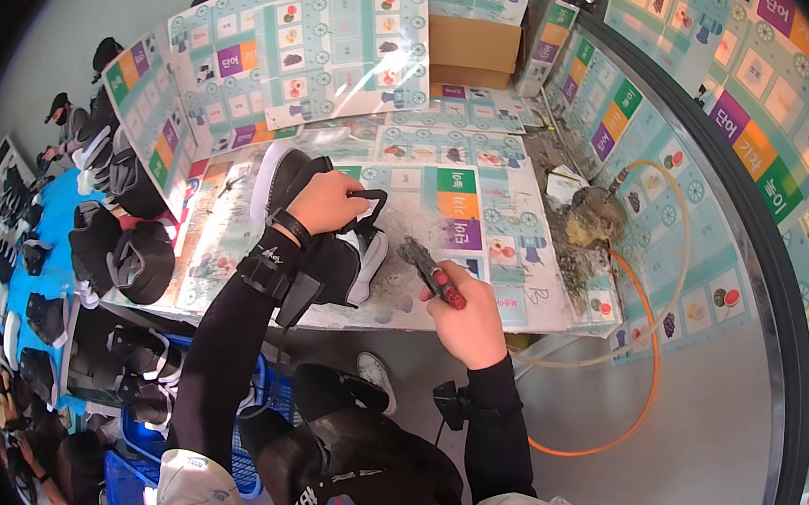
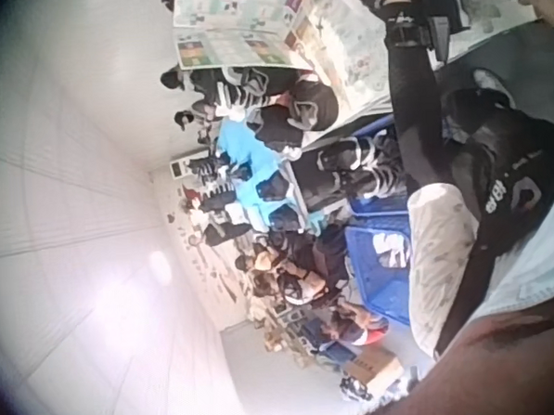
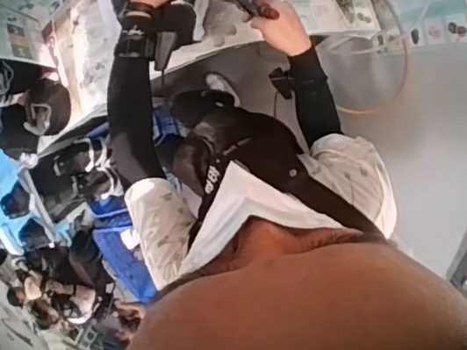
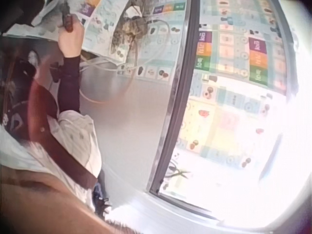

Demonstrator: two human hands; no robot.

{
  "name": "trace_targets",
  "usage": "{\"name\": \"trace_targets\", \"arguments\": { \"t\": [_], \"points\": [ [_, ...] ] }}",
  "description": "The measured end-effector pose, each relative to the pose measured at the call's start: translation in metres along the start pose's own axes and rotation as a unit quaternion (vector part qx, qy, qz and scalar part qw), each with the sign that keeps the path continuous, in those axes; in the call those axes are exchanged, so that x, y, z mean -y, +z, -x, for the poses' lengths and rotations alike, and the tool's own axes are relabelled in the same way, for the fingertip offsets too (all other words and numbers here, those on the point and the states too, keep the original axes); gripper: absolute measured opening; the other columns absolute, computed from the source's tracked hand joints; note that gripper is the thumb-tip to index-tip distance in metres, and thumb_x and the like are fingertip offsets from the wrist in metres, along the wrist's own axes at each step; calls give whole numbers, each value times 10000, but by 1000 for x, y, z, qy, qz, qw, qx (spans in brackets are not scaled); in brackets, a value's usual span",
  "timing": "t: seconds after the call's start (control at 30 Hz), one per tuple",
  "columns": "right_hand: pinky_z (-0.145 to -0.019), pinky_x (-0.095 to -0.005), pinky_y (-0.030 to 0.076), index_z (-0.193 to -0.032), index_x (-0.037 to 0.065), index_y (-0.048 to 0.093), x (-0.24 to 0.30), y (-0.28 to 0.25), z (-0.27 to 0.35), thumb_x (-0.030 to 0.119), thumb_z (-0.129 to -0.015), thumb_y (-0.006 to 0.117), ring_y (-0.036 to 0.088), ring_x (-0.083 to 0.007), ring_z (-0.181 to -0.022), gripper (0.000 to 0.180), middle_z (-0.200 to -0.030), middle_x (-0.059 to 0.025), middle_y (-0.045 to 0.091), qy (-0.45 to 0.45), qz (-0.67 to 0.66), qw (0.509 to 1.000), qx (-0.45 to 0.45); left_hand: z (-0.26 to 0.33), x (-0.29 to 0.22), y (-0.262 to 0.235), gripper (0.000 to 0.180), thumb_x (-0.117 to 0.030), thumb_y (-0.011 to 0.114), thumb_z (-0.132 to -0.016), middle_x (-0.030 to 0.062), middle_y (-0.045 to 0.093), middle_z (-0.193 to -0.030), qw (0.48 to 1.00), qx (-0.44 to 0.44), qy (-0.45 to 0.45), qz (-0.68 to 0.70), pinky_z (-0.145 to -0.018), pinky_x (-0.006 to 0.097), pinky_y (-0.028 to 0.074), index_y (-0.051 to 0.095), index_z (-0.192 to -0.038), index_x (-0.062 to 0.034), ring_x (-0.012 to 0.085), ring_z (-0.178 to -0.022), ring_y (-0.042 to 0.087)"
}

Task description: The person cleans the edges and interior of black and white shoes using a small air nozzle and a brush, then picks up and handles additional shoes from a bin.

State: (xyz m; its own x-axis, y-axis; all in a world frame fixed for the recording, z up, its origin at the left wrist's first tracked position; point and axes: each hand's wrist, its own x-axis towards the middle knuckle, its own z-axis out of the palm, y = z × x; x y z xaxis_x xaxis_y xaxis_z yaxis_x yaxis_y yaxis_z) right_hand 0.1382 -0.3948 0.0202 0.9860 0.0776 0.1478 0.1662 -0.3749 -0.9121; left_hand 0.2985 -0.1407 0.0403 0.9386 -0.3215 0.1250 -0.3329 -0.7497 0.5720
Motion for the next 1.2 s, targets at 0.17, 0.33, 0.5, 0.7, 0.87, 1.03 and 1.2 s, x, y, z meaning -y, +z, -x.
{"name": "trace_targets", "arguments": {
  "t": [0.17, 0.33, 0.5, 0.7, 0.87, 1.03, 1.2],
  "points": [
    [-697, -515, 479, -1010, 6, 658, -2, -1, 3, 116, -829, 651, 601, -510, -825, 212, -808, -274, 627, -8, 94, 995, 25, -9, -1, 20, 320, -272, 690, -813, 230, 713, -763, 998, -53, 32, -9, -759, 428, 583, 783, -974, -12, 377, -764, 738],
    [-699, -540, 471, -979, 11, 648, -13, 25, -2, 74, -802, 620, 611, -511, -821, 190, -786, -284, 620, -40, 73, 995, 51, -6, 1, 16, 322, -273, 686, -816, 219, 700, -732, 999, -44, -5, -1, -724, 393, 572, 777, -983, -13, 345, -716, 729],
    [-696, -556, 466, -979, 13, 636, -11, 22, 3, 52, -789, 609, 612, -511, -809, 195, -765, -280, 619, -47, 93, 994, -37, -5, -11, 13, 350, -275, 707, -791, 266, 728, -862, 999, -28, -31, -6, -845, 424, 592, 793, -1012, -17, 419, -846, 731],
    [-674, -511, 464, -954, -5, 614, -13, 27, 14, 60, -796, 626, 589, -508, -788, 171, -763, -263, 601, -61, 114, 991, -28, -3, -10, 10, 352, -275, 703, -795, 262, 735, -875, 999, -28, -34, -13, -867, 424, 592, 798, -1021, -23, 417, -867, 734],
    [-689, -541, 467, -962, 8, 624, -6, 19, 16, 54, -782, 624, 598, -511, -797, 186, -760, -276, 605, -63, 122, 991, 1, -1, -13, 14, 316, -272, 720, -828, 255, 739, -894, 998, -52, -14, -43, -869, 458, 589, 803, -1015, -32, 427, -886, 726],
    [-725, -420, 521, -1069, -13, 665, -3, 13, 23, 30, -789, 626, 671, -419, -780, 285, -866, -173, 735, -88, 6, 995, 34, 25, -1, -10, 135, -181, 719, -887, 132, 673, -976, 939, -201, 102, -261, -771, 461, 576, 716, -955, -64, 359, -917, 700],
    [-764, -409, 535, -1108, -18, 657, 3, -3, 15, 16, -801, 618, 694, -412, -853, 311, -897, -167, 746, -40, 28, 999, 18, 34, -7, -22, 182, -93, 660, -864, 73, 607, -949, 876, -253, 173, -372, -718, 404, 551, 636, -1044, -89, 276, -856, 656]
  ]
}}
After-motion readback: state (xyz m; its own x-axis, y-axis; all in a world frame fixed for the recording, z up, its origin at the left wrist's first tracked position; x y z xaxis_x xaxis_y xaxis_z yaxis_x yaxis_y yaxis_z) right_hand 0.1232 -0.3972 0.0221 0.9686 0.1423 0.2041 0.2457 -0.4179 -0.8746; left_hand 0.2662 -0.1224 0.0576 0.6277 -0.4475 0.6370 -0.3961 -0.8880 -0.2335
